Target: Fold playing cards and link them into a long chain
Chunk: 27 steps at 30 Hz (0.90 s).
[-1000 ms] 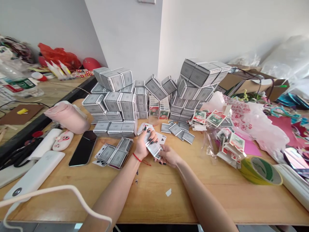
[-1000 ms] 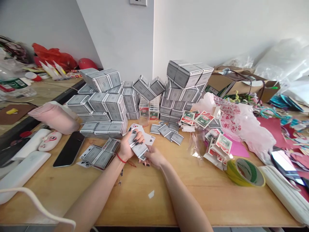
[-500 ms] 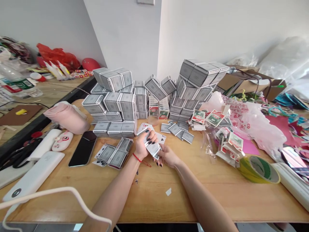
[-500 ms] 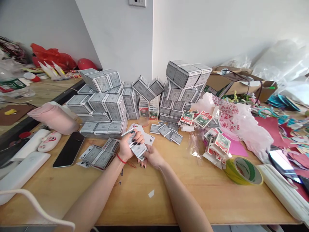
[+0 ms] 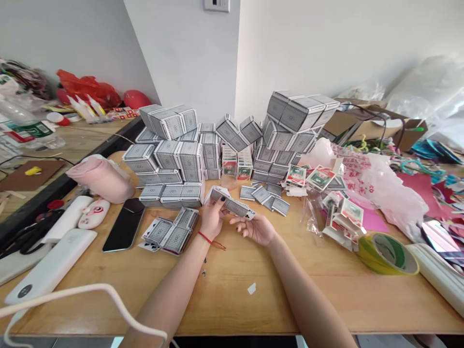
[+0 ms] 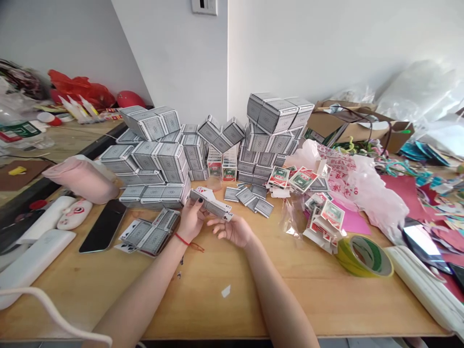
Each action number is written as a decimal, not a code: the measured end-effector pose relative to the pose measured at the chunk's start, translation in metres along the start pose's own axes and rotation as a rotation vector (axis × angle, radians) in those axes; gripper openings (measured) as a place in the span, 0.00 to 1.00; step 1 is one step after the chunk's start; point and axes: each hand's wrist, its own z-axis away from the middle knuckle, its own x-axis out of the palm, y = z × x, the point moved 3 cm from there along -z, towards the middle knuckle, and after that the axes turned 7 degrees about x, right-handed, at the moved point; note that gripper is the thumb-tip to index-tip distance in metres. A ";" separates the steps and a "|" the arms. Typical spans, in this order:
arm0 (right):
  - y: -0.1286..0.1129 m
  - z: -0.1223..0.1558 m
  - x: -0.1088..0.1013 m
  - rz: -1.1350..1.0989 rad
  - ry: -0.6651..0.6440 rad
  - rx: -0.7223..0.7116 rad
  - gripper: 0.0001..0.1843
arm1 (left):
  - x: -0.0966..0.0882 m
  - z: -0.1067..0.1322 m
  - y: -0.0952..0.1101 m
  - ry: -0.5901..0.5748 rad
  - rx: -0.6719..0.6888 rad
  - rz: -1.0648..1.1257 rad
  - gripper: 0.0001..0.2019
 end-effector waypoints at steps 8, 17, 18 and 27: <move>-0.004 -0.002 -0.007 0.076 0.183 -0.197 0.19 | -0.008 -0.006 0.000 0.160 0.140 -0.154 0.11; 0.008 -0.010 -0.008 0.287 0.294 -0.221 0.21 | 0.006 -0.002 -0.001 -0.025 -0.084 0.096 0.17; 0.008 -0.009 -0.007 0.299 0.312 -0.229 0.21 | 0.005 -0.002 -0.002 -0.020 -0.079 0.087 0.16; 0.008 -0.010 -0.007 0.324 0.456 -0.305 0.20 | 0.002 -0.003 -0.010 -0.055 -0.126 0.074 0.21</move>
